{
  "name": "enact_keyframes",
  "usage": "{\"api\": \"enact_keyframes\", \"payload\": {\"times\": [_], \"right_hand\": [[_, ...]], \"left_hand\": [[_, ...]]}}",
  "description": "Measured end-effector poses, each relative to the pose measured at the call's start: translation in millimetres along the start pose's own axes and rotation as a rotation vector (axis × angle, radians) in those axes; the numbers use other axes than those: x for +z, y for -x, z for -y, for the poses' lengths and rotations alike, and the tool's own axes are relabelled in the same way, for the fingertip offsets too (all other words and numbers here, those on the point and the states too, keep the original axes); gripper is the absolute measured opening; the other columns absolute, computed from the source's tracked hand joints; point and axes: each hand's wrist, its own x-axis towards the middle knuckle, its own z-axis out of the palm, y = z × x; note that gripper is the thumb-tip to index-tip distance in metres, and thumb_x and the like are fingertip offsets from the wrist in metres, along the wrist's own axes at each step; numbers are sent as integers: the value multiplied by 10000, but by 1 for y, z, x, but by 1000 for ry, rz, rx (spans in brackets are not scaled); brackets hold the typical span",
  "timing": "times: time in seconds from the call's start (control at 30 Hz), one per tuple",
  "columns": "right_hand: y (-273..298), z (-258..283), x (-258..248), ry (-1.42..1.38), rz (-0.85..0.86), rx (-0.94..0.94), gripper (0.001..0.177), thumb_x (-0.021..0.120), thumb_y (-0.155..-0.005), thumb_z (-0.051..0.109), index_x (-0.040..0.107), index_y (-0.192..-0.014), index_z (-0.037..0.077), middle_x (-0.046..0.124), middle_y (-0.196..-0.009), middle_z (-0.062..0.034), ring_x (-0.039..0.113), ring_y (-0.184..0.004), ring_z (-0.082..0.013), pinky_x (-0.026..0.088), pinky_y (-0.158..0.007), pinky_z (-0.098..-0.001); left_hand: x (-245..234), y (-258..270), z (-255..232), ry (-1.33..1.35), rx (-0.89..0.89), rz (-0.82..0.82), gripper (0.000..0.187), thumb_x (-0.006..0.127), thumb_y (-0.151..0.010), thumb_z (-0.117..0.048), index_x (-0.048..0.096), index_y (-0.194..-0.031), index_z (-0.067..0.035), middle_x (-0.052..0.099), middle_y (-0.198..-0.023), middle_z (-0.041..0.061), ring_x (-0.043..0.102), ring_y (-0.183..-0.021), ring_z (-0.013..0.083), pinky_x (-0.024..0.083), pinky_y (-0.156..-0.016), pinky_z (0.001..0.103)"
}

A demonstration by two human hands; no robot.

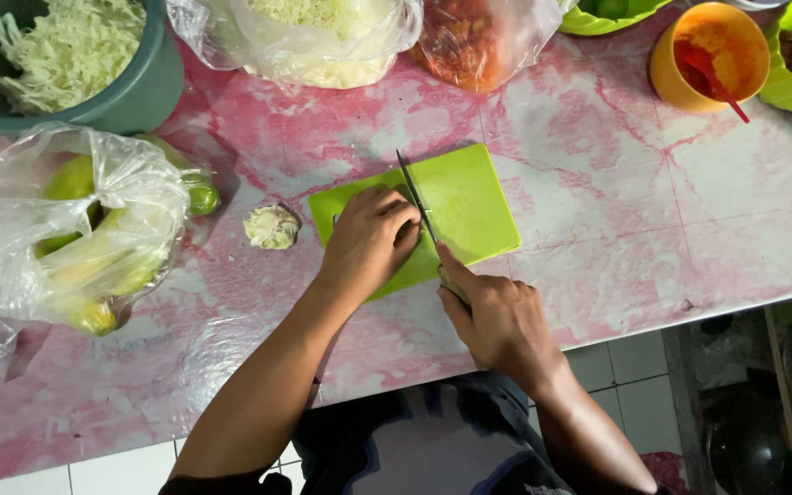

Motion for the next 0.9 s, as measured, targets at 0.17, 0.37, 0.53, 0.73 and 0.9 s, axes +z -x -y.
{"api": "enact_keyframes", "payload": {"times": [0.17, 0.37, 0.53, 0.73, 0.9], "right_hand": [[8, 2, -9, -90, -60, -69, 530, 677, -897, 228, 588, -1408, 116, 774, -810, -133, 718, -648, -365, 560, -611, -463], [-3, 6, 3, 11, 43, 67, 571, 690, -903, 257, 577, -1453, 156, 727, -732, -192, 703, -655, -401, 554, -640, -497], [7, -1, -3, -55, -36, -7, 533, 699, -883, 278, 608, -1394, 155, 744, -757, -170, 716, -649, -376, 565, -627, -472], [-2, 1, 6, -47, -56, -41, 600, 685, -896, 243, 571, -1470, 111, 742, -756, -176, 705, -647, -389, 554, -620, -484], [14, 1, -2, -54, -43, 4, 541, 707, -877, 290, 622, -1393, 152, 744, -741, -180, 719, -632, -375, 564, -628, -474]], "left_hand": [[-4, -2, -2, -6, 15, 32, 88, 756, -838, -99, 720, -910, -65, 651, -920, 79, 603, -943, 308, 487, -857, 443], [-6, -2, -4, -44, 39, 31, 108, 725, -875, -88, 731, -979, -59, 628, -931, 86, 594, -940, 307, 487, -853, 443], [-7, -1, -3, -55, 48, 61, 65, 735, -863, -103, 722, -916, -67, 634, -918, 82, 599, -934, 314, 492, -856, 449], [-7, -1, -4, -77, 42, 32, 95, 731, -869, -89, 734, -960, -59, 637, -923, 84, 596, -934, 311, 490, -859, 450], [-3, 1, -1, -70, 37, 12, 106, 740, -829, -81, 744, -935, -71, 645, -912, 70, 605, -924, 312, 496, -858, 452]]}}
